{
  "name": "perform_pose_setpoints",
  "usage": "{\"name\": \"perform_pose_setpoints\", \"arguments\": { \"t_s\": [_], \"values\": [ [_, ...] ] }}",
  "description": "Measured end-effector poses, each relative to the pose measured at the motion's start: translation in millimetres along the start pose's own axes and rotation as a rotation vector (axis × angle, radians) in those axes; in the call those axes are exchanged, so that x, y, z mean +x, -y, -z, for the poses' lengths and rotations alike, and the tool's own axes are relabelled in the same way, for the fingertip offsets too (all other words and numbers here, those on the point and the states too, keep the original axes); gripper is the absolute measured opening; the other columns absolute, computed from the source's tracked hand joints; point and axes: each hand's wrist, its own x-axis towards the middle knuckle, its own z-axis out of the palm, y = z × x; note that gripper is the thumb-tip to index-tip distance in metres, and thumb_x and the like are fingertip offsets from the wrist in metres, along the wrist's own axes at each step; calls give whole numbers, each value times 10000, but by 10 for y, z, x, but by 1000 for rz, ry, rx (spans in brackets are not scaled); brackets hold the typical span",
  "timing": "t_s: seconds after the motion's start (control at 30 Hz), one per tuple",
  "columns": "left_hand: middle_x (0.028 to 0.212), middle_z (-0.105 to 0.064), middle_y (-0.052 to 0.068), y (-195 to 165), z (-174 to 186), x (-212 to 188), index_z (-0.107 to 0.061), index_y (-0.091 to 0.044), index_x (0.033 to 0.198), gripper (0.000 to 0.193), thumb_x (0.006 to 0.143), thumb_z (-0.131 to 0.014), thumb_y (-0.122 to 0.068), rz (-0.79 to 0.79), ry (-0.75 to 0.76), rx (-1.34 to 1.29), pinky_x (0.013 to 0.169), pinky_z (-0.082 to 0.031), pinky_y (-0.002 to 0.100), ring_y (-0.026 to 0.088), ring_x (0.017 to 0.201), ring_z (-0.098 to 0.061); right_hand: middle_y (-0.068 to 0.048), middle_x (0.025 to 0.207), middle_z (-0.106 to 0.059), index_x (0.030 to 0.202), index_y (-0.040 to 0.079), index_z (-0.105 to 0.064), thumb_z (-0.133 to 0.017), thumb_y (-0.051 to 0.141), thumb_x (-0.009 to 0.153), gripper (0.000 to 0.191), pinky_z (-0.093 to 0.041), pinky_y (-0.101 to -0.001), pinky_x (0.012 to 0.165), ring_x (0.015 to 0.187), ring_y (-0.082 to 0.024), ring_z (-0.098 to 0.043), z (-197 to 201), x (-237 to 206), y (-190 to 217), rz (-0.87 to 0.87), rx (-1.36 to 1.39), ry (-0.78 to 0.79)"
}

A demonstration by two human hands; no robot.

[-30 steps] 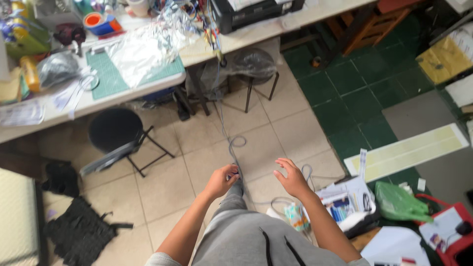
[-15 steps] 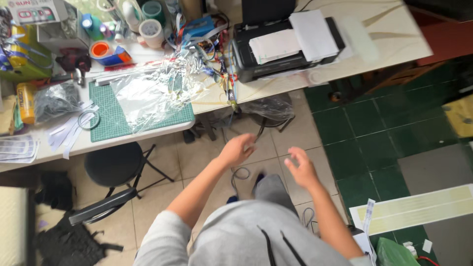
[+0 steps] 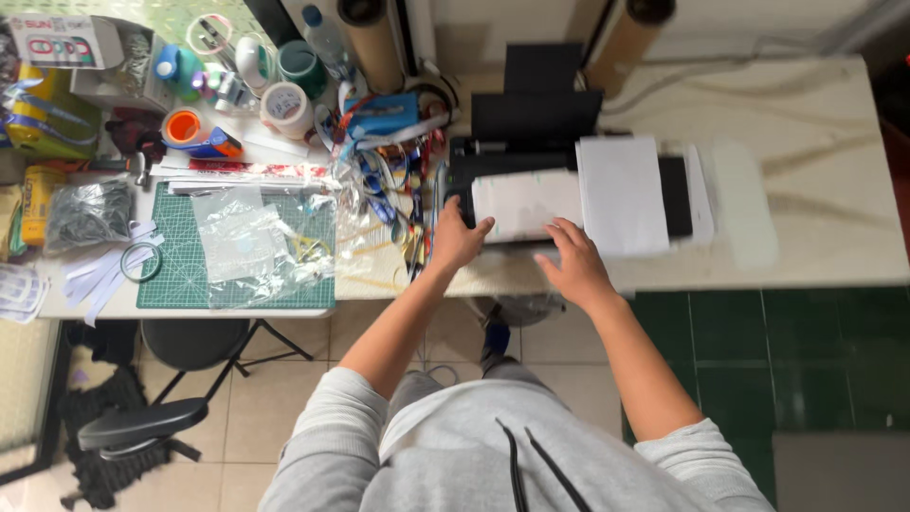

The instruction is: The person sits and peels white backing paper off small blue printed fabric pieces one at a time, pressing each piece flat on their lap, then stacks the peeled pieces on the workbench and drops the torn backing paper scraps onto a pile on the floor.

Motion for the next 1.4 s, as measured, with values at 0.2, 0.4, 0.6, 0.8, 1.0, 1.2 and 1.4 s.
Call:
{"name": "perform_pose_setpoints", "arguments": {
  "t_s": [0.2, 0.4, 0.6, 0.8, 1.0, 1.2, 1.4],
  "values": [
    [1268, -660, 226, -541, -404, 421, -545, 12, 1335, 771, 799, -848, -453, 519, 26, -4, 1005, -495, 487, 406, 1204, -612, -205, 1670, -130, 1596, 117, -227, -892, 493, 672, 1199, -126, -516, 1251, 1547, -399, -93, 35, 997, -412, 4, -430, 349],
    [1216, -638, 237, -745, -592, 369, -588, -18, 1283, 628, 765, -863, -242, 464, -34, -166, 896, -550, 444, 391, 1088, -651, -232, 1689, 17, 1647, 174, -50, -864, 592, 694, 1322, -20, -564, 1242, 1558, -428, 44, -114, 1063, -598, 68, -425, 447],
    [1099, -714, 198, -576, -564, 270, -549, -25, 1231, 452, 822, -737, -65, 290, -28, -313, 897, -571, 403, 309, 1019, -716, -231, 1666, -31, 1605, 143, -121, -883, 631, 604, 1349, -38, -565, 1240, 1545, -421, -3, -105, 1052, -659, 150, -263, 376],
    [1055, -729, 154, -277, 169, 31, -552, -55, 1225, 363, 892, -682, 8, 178, -218, -625, 843, -552, 355, 299, 983, -698, -233, 1514, -475, 1500, 47, -454, -797, 579, 868, 894, -385, -509, 1213, 1413, -384, -454, -98, 964, -289, 91, 393, 22],
    [1042, -710, 66, -248, 891, -920, -651, -168, 1106, 221, 909, -682, -73, -392, -325, 303, 869, -515, 385, 262, 993, -697, -178, 1265, -685, 1346, 6, -540, -673, 499, 911, 671, -545, -467, 969, 1147, -318, -675, -362, 812, 625, -428, 1767, 725],
    [1335, -638, 62, -130, 1432, -2188, -647, -165, 1144, 215, 944, -685, -235, -638, -450, 726, 965, -463, 397, 224, 1203, -607, -138, 1255, -664, 1349, 15, -540, -638, 177, 960, 433, -555, -466, 985, 1125, -296, -670, -1190, 516, 1537, -482, 1666, 815],
    [1394, -558, 151, 230, 1916, -3869, -606, -97, 1258, 467, 862, -770, -284, -377, -677, 480, 1038, -430, 455, 300, 1304, -511, -118, 1237, -705, 1342, -1, -575, -642, 76, 965, 390, -548, -420, 986, 1099, -243, -694, -1735, -553, 2456, -256, 1461, 957]
  ]
}}
